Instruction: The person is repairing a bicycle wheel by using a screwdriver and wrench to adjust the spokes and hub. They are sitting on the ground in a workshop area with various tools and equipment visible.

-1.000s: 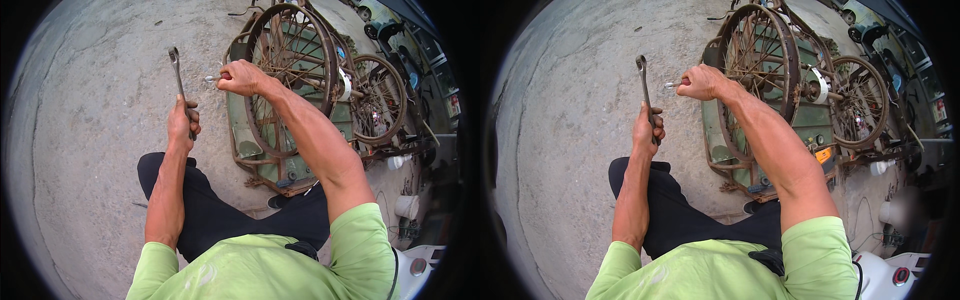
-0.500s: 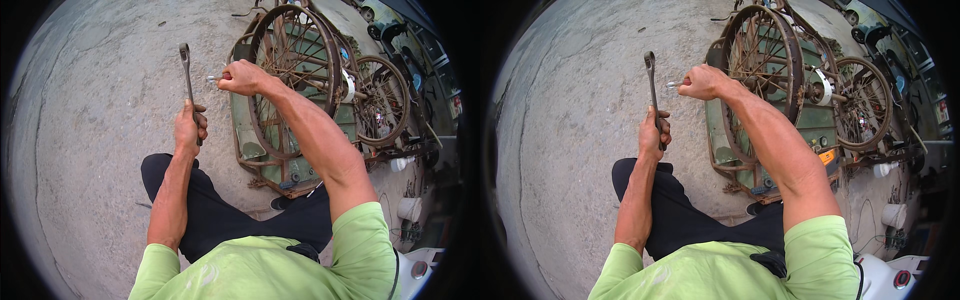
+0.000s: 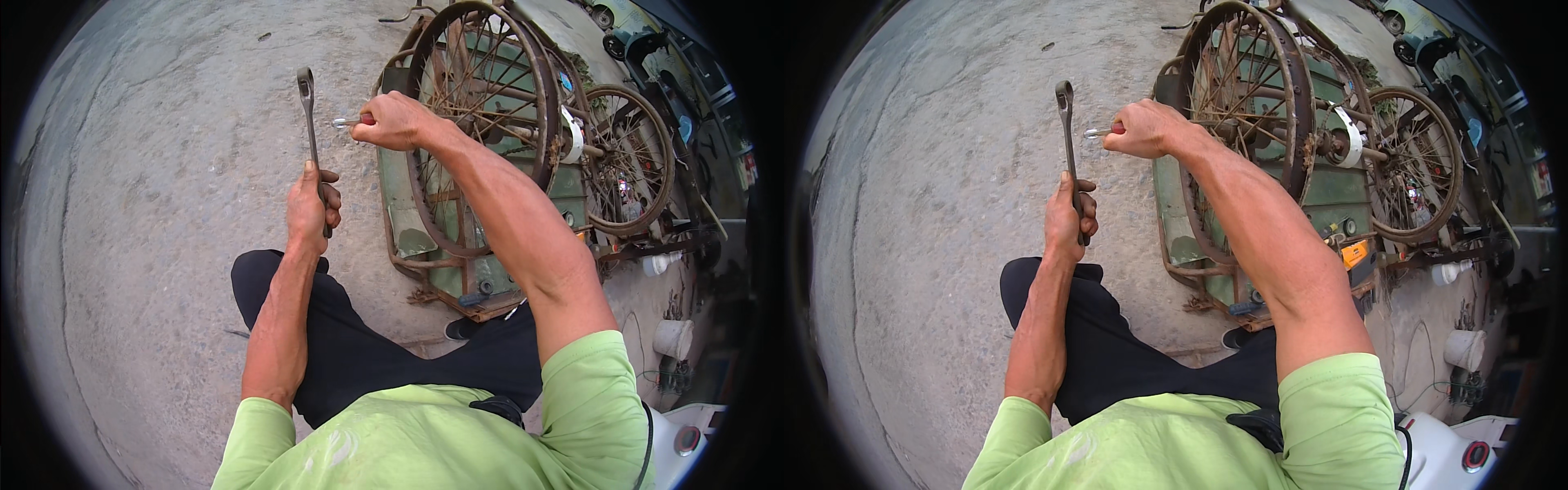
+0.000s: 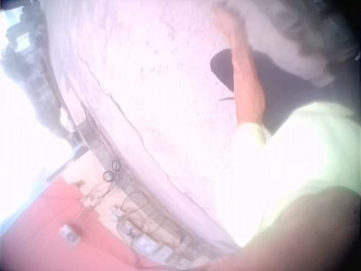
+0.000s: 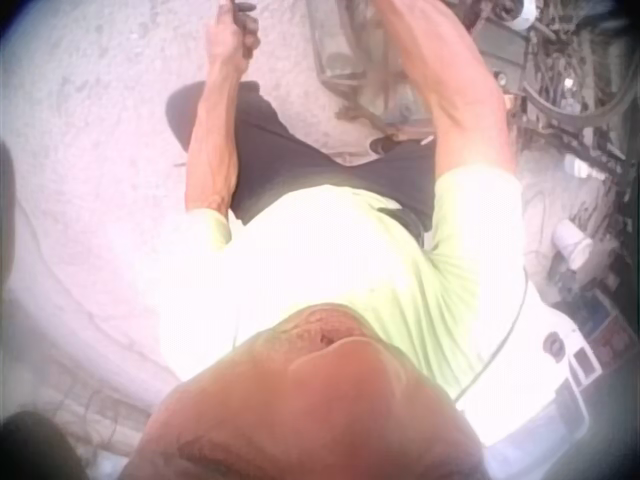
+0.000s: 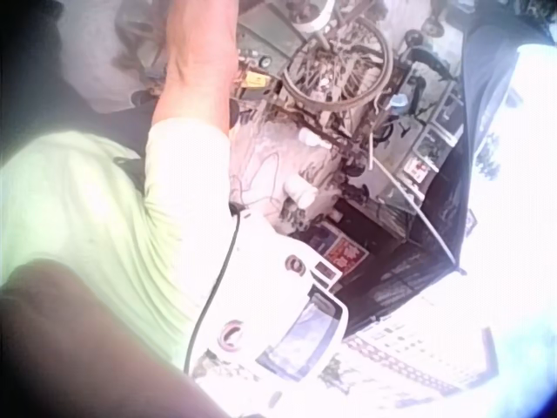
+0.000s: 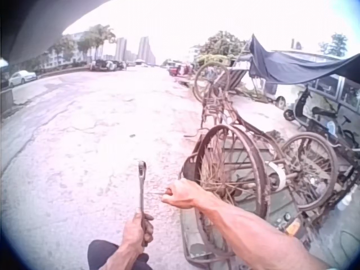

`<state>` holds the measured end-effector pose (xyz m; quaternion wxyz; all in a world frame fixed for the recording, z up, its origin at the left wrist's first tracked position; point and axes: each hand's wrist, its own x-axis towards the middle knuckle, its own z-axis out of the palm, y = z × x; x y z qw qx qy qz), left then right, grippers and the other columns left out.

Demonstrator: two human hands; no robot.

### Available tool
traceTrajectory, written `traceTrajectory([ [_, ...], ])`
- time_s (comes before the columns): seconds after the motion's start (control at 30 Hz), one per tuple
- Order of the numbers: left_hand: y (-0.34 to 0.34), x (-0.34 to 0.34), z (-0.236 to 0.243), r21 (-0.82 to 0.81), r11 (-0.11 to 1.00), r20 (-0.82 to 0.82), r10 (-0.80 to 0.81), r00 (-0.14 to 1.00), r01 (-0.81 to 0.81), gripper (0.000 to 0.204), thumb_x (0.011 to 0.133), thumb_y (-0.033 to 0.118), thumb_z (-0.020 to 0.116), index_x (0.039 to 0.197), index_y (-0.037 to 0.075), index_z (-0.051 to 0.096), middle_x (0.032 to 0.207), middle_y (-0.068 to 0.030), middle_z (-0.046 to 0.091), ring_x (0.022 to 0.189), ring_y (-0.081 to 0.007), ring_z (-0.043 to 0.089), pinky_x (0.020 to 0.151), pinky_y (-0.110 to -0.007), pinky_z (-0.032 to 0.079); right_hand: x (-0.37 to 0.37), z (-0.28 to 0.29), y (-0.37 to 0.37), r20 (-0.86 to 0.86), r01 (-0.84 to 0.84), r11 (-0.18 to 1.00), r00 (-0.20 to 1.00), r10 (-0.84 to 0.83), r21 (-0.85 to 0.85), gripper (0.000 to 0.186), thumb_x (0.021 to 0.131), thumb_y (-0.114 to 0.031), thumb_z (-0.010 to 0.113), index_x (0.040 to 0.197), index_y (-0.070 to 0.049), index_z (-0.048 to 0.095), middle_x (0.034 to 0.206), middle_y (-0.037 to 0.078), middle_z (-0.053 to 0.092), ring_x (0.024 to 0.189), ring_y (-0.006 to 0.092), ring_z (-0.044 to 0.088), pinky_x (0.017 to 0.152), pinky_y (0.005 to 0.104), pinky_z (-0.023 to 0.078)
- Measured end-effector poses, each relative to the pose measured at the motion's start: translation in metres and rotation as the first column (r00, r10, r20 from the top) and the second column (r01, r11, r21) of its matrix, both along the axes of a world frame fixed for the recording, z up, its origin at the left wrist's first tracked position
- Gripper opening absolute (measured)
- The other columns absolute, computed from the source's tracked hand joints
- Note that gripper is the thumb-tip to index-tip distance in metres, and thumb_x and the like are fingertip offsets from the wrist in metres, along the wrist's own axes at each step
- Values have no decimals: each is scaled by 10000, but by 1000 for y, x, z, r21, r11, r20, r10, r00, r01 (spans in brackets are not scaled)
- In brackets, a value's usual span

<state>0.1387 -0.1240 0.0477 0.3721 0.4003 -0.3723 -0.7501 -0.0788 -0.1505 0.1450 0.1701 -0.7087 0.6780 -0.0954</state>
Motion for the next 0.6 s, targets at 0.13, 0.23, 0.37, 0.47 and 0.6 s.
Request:
traceTrajectory([
  [0.13,7,-5,-6,-69,997,29,27,999,-25,566,1096,544,432,1021,9,601,609,-29,520,424,-101,417,383,-265,324,-5,-3,1,10,-3,1000,1000,4,-26,447,812,-377,636,808,69,657,690,279,592,615,391,555,639,472,484],
  [0.23,15,-10,-10,-192,981,66,36,997,-23,599,1067,600,464,1006,23,610,583,-22,526,435,-86,423,394,-262,332,-3,-3,2,27,-5,999,1000,6,-48,438,807,-367,630,813,70,653,695,283,582,621,397,546,643,470,487],
  [0.37,25,-18,-14,-268,963,78,30,996,-8,586,1053,608,494,986,38,609,585,-21,535,427,-79,416,394,-248,324,-1,-1,1,24,-6,1000,1000,7,-29,434,802,-359,627,817,73,647,690,285,567,610,391,532,637,466,487],
  [0.47,26,-18,-12,-266,963,72,52,996,-31,555,1062,583,499,978,45,603,600,-24,532,425,-83,411,395,-248,319,-1,-1,1,30,-14,999,999,15,-34,430,801,-356,626,811,74,645,682,284,561,601,387,528,630,465,485],
  [0.6,21,-11,-3,-250,955,-34,155,987,-159,551,1065,575,497,996,35,588,610,-21,516,434,-89,410,404,-255,326,-2,-2,2,14,1,1000,1000,-1,-17,401,803,-365,626,805,32,686,721,260,630,665,402,597,661,479,502],
])
